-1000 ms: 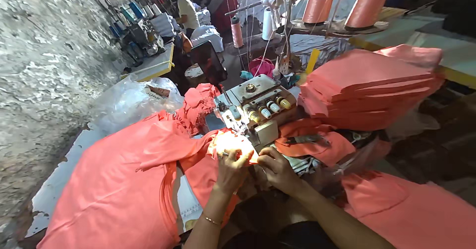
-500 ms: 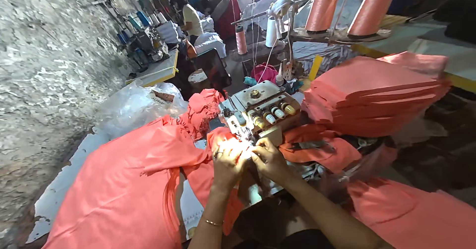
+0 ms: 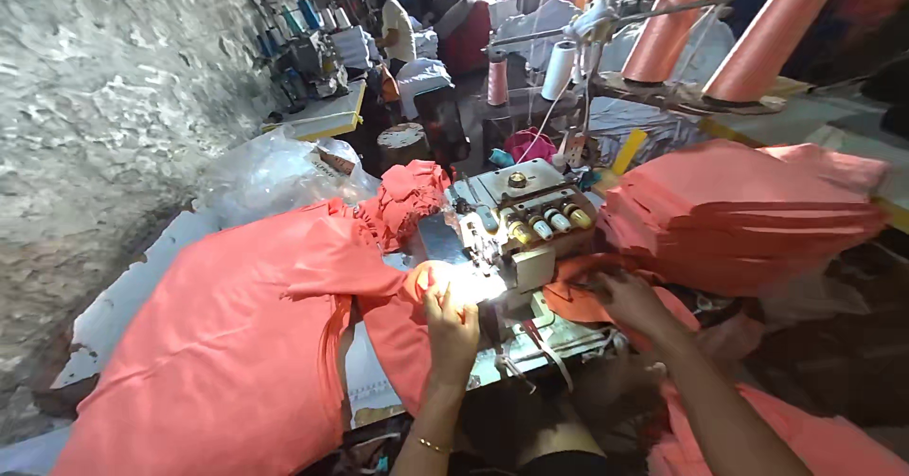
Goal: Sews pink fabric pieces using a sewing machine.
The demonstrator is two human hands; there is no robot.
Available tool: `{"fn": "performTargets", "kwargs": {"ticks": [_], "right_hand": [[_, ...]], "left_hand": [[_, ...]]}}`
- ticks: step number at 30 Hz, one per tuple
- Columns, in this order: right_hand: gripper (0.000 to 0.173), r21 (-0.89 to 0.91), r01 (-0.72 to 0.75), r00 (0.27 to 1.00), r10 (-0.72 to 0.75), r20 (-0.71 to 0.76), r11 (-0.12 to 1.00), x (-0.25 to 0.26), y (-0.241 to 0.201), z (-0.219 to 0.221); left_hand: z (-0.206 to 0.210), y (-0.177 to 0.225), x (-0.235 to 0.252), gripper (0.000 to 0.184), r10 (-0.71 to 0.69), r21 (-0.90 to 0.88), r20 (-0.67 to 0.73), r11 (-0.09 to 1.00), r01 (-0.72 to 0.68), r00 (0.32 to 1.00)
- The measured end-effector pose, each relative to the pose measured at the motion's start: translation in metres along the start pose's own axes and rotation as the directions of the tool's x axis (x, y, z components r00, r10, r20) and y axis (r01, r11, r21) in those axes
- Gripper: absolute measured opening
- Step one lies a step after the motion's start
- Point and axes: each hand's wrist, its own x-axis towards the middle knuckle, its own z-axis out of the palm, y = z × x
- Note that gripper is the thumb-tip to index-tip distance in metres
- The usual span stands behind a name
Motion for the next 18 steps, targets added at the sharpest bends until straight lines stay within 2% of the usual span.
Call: {"fn": "performTargets", "kwargs": {"ticks": [3,5,8,9,11,13,15,17,18], "right_hand": [[0.027,0.136,0.034,0.999,-0.031,-0.031,0.99,0.001,0.012,-0.011],[0.024,0.222,0.095,0.984,-0.057,-0.171,0.97,-0.007,0.018,-0.01],[0.029,0.334,0.23,0.893,-0.062,-0.446,0.914,-0.019,0.016,-0.002],[0.032,0.388,0.233,0.877,-0.02,-0.481,0.892,-0.023,0.01,-0.003],[0.038,0.491,0.209,0.891,0.042,-0.452,0.845,-0.032,-0.008,-0.006],[0.044,0.551,0.166,0.942,0.034,-0.335,0.818,-0.043,-0.033,-0.013],[0.042,0.517,0.201,0.957,-0.055,-0.284,0.832,-0.049,-0.059,-0.015],[0.038,0.368,0.353,0.907,-0.219,-0.359,0.86,-0.051,-0.08,-0.008],[0.037,0.24,0.436,0.851,-0.309,-0.425,0.868,-0.048,-0.087,-0.002]], "left_hand": [[0.001,0.002,-0.029,0.038,0.02,-0.052,-0.093,0.998,-0.025,0.995],[-0.003,0.001,-0.048,0.042,0.026,-0.128,-0.086,0.991,-0.037,0.996],[-0.019,-0.008,-0.059,0.04,0.029,-0.17,-0.116,0.984,-0.048,0.993],[-0.028,-0.014,-0.056,0.039,-0.003,-0.135,-0.156,0.991,-0.018,0.988],[-0.055,-0.025,-0.038,0.042,-0.148,-0.052,-0.184,0.989,0.14,0.972],[-0.078,-0.034,-0.018,0.051,-0.311,-0.041,-0.111,0.95,0.309,0.944],[-0.086,-0.042,-0.011,0.055,-0.359,-0.056,0.05,0.931,0.361,0.932],[-0.088,-0.051,-0.01,0.05,-0.307,-0.074,0.216,0.941,0.329,0.927],[-0.088,-0.055,-0.008,0.043,-0.276,-0.091,0.288,0.946,0.313,0.917]]}}
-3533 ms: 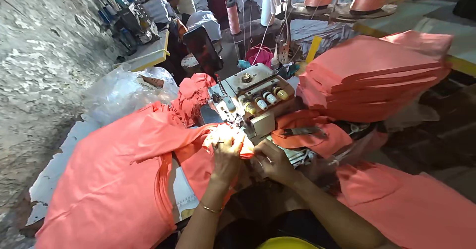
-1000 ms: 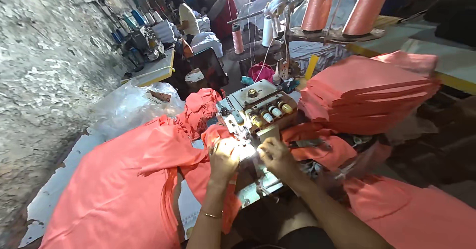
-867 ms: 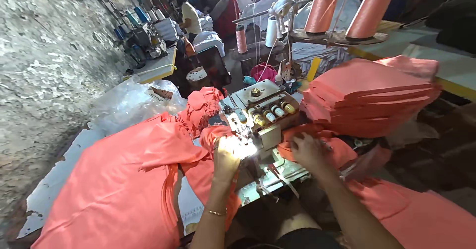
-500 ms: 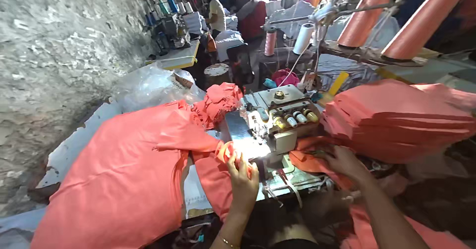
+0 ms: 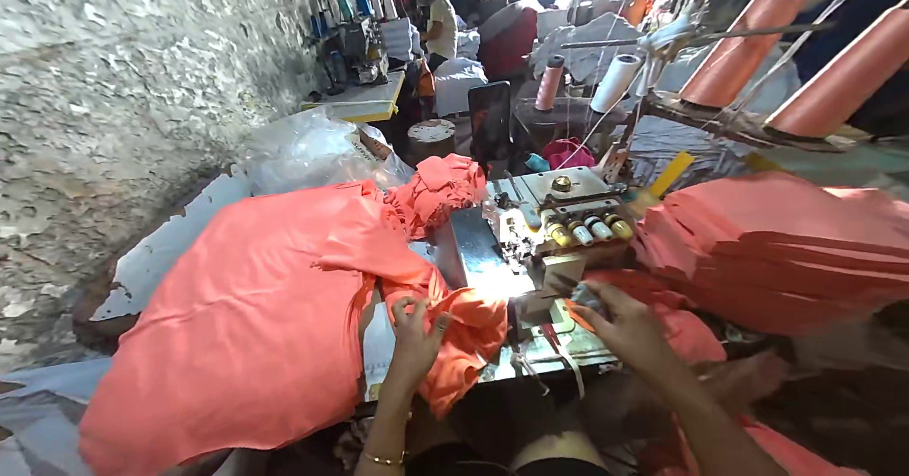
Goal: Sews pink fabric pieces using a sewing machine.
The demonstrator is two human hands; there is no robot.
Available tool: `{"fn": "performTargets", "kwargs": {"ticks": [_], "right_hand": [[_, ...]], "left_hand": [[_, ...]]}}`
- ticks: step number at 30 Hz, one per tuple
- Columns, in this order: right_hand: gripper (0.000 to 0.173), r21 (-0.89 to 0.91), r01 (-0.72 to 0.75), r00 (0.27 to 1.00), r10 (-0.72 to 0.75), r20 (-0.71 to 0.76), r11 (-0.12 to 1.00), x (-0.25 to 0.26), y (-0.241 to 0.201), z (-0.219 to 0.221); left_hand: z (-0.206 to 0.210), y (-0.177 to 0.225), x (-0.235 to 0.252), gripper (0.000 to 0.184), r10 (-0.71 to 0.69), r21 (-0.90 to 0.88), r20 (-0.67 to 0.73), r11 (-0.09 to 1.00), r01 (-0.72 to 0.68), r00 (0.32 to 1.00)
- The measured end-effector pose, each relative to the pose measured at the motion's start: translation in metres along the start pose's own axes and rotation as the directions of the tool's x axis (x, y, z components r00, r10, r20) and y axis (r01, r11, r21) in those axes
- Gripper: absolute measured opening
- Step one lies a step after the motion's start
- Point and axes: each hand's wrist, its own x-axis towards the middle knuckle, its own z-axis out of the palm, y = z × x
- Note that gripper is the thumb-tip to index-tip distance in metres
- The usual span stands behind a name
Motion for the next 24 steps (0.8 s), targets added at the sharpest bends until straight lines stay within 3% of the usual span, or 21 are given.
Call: {"fn": "performTargets", "kwargs": {"ticks": [3,6,11,16,20,24], "right_hand": [[0.033,-0.276,0.256,0.962,-0.273,-0.021,0.926,0.012,-0.006,0.016],[0.028,-0.353,0.349,0.936,-0.34,0.09,0.868,0.025,-0.015,0.02],[0.024,-0.352,0.447,0.894,-0.424,0.144,0.823,0.042,-0.031,0.034],[0.018,-0.354,0.474,0.874,-0.478,0.084,0.806,0.046,-0.045,0.053],[0.032,-0.237,0.374,0.909,-0.406,-0.1,0.897,0.027,-0.06,0.055],[0.033,-0.058,0.3,0.948,-0.304,-0.095,0.952,-0.015,-0.072,0.065]], "left_hand": [[-0.007,-0.006,0.007,0.029,0.058,-0.022,0.142,0.998,-0.056,0.988],[-0.017,-0.006,0.007,0.023,0.08,0.046,0.224,0.995,-0.092,0.971],[-0.019,-0.015,-0.01,0.017,0.231,0.077,0.089,0.968,-0.238,0.969],[-0.017,-0.02,-0.028,0.022,0.162,-0.009,0.08,0.987,-0.162,0.983],[-0.015,-0.027,-0.046,0.024,0.053,-0.165,0.122,0.986,-0.032,0.991],[-0.011,-0.022,-0.055,0.025,-0.032,-0.197,-0.03,0.98,0.025,0.999]]}}
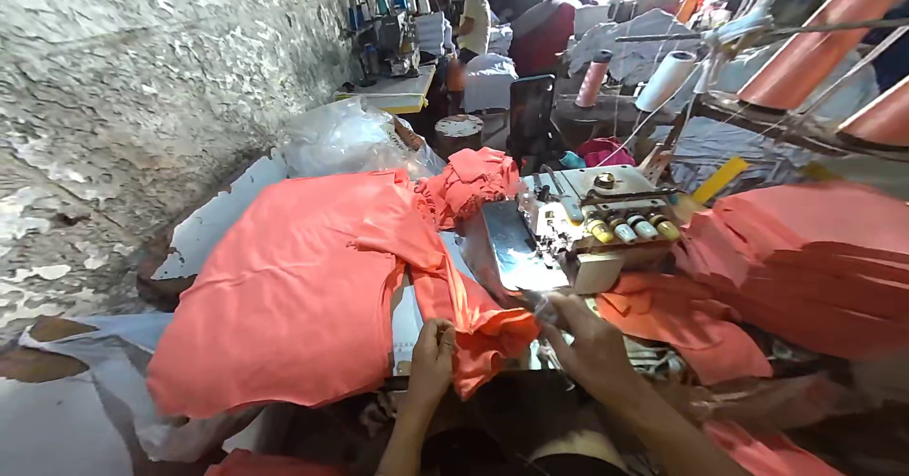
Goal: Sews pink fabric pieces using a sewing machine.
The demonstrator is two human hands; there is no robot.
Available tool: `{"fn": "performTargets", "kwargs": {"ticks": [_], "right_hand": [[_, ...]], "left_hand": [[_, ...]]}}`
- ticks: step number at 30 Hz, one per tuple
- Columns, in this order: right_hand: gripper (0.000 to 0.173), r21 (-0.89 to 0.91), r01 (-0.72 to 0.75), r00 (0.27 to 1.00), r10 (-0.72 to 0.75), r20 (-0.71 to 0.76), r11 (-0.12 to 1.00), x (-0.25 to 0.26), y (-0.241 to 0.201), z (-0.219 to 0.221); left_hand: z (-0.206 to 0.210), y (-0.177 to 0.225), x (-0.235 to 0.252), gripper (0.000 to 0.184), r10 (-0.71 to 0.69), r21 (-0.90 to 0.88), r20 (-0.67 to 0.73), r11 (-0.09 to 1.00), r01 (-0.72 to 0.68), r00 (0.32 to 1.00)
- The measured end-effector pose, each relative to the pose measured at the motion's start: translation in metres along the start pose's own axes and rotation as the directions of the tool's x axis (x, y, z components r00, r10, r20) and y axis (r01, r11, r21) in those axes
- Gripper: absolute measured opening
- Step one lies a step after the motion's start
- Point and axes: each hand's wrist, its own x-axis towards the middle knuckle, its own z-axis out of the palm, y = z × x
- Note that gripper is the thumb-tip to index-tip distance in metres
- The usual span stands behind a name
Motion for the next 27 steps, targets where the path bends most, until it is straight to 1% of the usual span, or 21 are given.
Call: {"fn": "performTargets", "kwargs": {"ticks": [4,5,6,7,8,10,11,13,16,18,20,23,27], "right_hand": [[0.033,0.056,-0.026,1.0,0.026,-0.013,0.998,-0.032,-0.013,0.014],[0.033,0.062,-0.036,0.999,0.037,-0.021,0.997,-0.037,-0.015,0.016],[0.033,0.065,-0.045,0.999,0.047,-0.027,0.997,-0.041,-0.016,0.018],[0.034,0.062,-0.049,0.998,0.051,-0.037,0.997,-0.043,-0.016,0.019],[0.034,0.055,-0.048,0.998,0.05,-0.045,0.997,-0.046,-0.017,0.02],[0.034,0.055,-0.051,0.998,0.054,-0.045,0.997,-0.05,-0.017,0.02],[0.033,0.06,-0.057,0.997,0.059,-0.039,0.997,-0.052,-0.016,0.02],[0.033,0.076,-0.07,0.997,0.072,-0.024,0.995,-0.054,-0.014,0.02],[0.032,0.085,-0.052,0.998,0.054,-0.025,0.995,-0.051,-0.01,0.017],[0.03,0.071,0.009,1.0,-0.007,-0.03,0.997,-0.048,-0.006,0.014],[0.028,0.04,0.099,0.995,-0.097,-0.034,0.994,-0.044,0.0,0.009],[0.024,-0.027,0.212,0.976,-0.213,-0.043,0.977,-0.041,-0.001,0.003],[0.024,-0.125,0.232,0.966,-0.244,-0.084,0.965,-0.032,-0.008,0.008]], "left_hand": [[0.011,0.006,0.001,0.046,0.106,0.182,-0.061,0.979,-0.094,0.992],[0.018,0.004,0.002,0.042,0.129,0.191,-0.088,0.975,-0.11,0.988],[0.026,0.0,0.002,0.03,0.153,0.165,-0.128,0.978,-0.131,0.98],[0.034,-0.005,0.001,0.018,0.171,0.106,-0.183,0.982,-0.154,0.968],[0.041,-0.009,-0.001,0.011,0.175,0.014,-0.242,0.984,-0.177,0.954],[0.048,-0.011,-0.007,0.008,0.152,-0.211,-0.302,0.952,-0.222,0.941],[0.049,-0.009,-0.011,0.008,0.143,-0.302,-0.303,0.923,-0.237,0.942],[0.049,-0.01,-0.017,0.008,0.185,-0.434,-0.262,0.854,-0.287,0.947],[0.048,-0.015,-0.021,0.011,0.304,-0.556,-0.165,0.757,-0.343,0.938],[0.047,-0.016,-0.02,0.011,0.344,-0.617,-0.109,0.712,-0.335,0.933],[0.045,-0.017,-0.02,0.011,0.389,-0.622,-0.059,0.706,-0.338,0.92],[0.045,-0.014,-0.021,0.012,0.419,-0.574,-0.046,0.732,-0.367,0.907],[0.05,-0.006,-0.023,0.011,0.406,-0.56,-0.046,0.747,-0.36,0.913]]}}
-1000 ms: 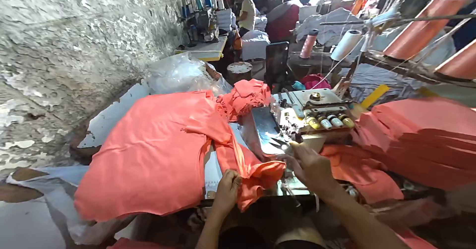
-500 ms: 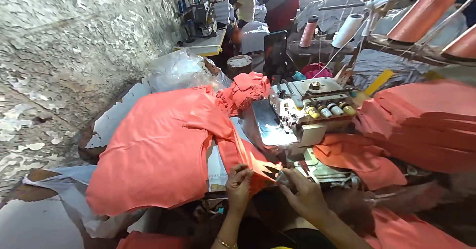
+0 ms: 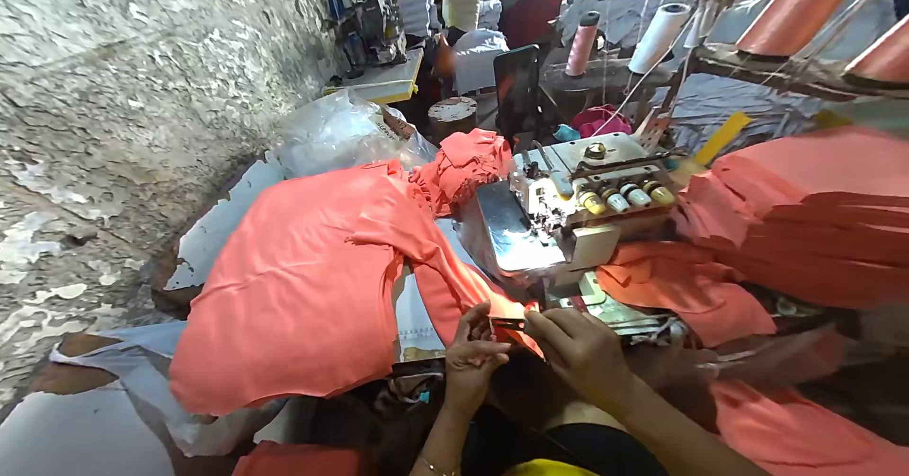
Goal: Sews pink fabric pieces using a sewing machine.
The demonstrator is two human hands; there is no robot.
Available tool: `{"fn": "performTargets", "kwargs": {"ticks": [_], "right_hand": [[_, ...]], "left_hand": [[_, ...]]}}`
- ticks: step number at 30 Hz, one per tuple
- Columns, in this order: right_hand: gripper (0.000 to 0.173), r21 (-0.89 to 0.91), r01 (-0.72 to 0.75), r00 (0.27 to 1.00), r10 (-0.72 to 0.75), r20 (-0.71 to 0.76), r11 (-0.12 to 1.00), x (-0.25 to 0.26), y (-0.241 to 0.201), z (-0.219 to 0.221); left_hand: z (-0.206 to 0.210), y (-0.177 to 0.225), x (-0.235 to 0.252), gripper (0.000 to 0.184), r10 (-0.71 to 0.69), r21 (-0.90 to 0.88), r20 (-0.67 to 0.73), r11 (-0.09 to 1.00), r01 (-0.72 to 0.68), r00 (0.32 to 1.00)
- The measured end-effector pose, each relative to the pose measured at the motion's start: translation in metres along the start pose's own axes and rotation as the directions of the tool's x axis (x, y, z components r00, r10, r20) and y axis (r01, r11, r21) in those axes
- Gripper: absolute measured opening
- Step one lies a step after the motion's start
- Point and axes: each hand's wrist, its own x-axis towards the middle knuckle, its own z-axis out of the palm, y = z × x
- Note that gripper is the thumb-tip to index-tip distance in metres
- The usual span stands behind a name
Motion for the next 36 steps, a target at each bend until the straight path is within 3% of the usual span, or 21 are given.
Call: {"fn": "performTargets", "kwargs": {"ticks": [4,7,11,13,15,16,17,18,19,20,21,23,24,26,27,29,31,33,36], "right_hand": [[0.022,0.019,0.023,1.0,-0.023,-0.016,1.0,0.012,-0.007,0.007],[0.023,0.143,0.004,0.999,0.002,-0.042,0.99,0.011,-0.008,0.01],[0.025,0.269,-0.236,0.967,0.253,-0.029,0.934,-0.001,0.02,-0.011],[0.032,0.115,-0.48,0.876,0.483,0.0,0.87,-0.006,0.052,-0.035],[0.039,-0.066,-0.698,0.712,0.701,0.048,0.713,-0.013,0.097,-0.055],[0.041,-0.146,-0.758,0.628,0.772,0.097,0.635,-0.018,0.118,-0.062],[0.04,-0.215,-0.781,0.565,0.81,0.157,0.586,-0.023,0.135,-0.067],[0.038,-0.272,-0.775,0.528,0.821,0.219,0.571,-0.026,0.149,-0.069],[0.036,-0.311,-0.755,0.508,0.815,0.277,0.577,-0.027,0.157,-0.069],[0.038,-0.34,-0.736,0.49,0.807,0.329,0.586,-0.026,0.162,-0.068],[0.04,-0.372,-0.72,0.465,0.805,0.368,0.586,-0.025,0.163,-0.067],[0.045,-0.425,-0.705,0.426,0.818,0.387,0.568,-0.02,0.158,-0.064],[0.046,-0.405,-0.704,0.455,0.808,0.374,0.584,-0.017,0.151,-0.063],[0.032,-0.253,-0.642,0.67,0.69,0.273,0.724,-0.018,0.128,-0.053],[0.026,-0.108,-0.583,0.776,0.591,0.219,0.805,-0.02,0.112,-0.043],[0.026,0.278,-0.535,0.842,0.477,0.251,0.798,-0.018,0.072,-0.022],[0.047,0.517,-0.586,0.807,0.39,0.444,0.624,-0.011,0.032,-0.005],[0.066,0.619,-0.619,0.78,0.292,0.553,0.484,-0.004,-0.003,0.009],[0.048,0.793,-0.503,0.864,0.186,0.467,0.343,-0.004,-0.037,0.018]], "left_hand": [[0.006,0.0,-0.001,0.01,-0.012,-0.013,0.019,1.0,0.012,1.0],[0.005,-0.002,-0.001,0.009,-0.029,-0.015,0.03,0.999,0.03,0.999],[-0.033,0.023,-0.005,0.008,-0.098,0.087,0.21,0.993,0.081,0.973],[-0.072,0.066,-0.009,0.028,-0.325,0.386,0.385,0.907,0.169,0.864],[-0.092,0.103,-0.007,0.034,-0.669,0.732,0.43,0.651,0.2,0.606],[-0.086,0.109,-0.006,0.038,-0.76,0.824,0.37,0.534,0.189,0.534],[-0.073,0.108,-0.008,0.041,-0.737,0.86,0.325,0.491,0.139,0.593],[-0.055,0.096,-0.014,0.042,-0.563,0.853,0.318,0.522,0.03,0.763],[-0.034,0.076,-0.017,0.045,-0.324,0.836,0.318,0.54,-0.102,0.891],[-0.015,0.055,-0.017,0.052,-0.13,0.837,0.329,0.5,-0.224,0.935],[-0.001,0.034,-0.013,0.058,-0.014,0.853,0.363,0.406,-0.327,0.932],[0.013,-0.006,-0.002,0.044,0.091,0.865,0.397,0.295,-0.406,0.913],[0.016,-0.018,0.009,0.03,0.111,0.855,0.373,0.344,-0.388,0.921],[0.02,-0.015,0.037,0.019,0.026,0.784,0.275,0.572,-0.24,0.961],[0.023,0.001,0.052,0.018,-0.026,0.735,0.205,0.665,-0.136,0.978],[0.029,0.05,0.091,0.021,-0.048,0.685,0.08,0.728,-0.02,0.996],[0.035,0.091,0.129,0.02,0.107,0.699,0.126,0.695,-0.165,0.986],[0.047,0.121,0.16,0.018,0.222,0.697,0.293,0.617,-0.367,0.93],[0.079,0.154,0.2,0.016,0.322,0.6,0.555,0.483,-0.638,0.767]]}}
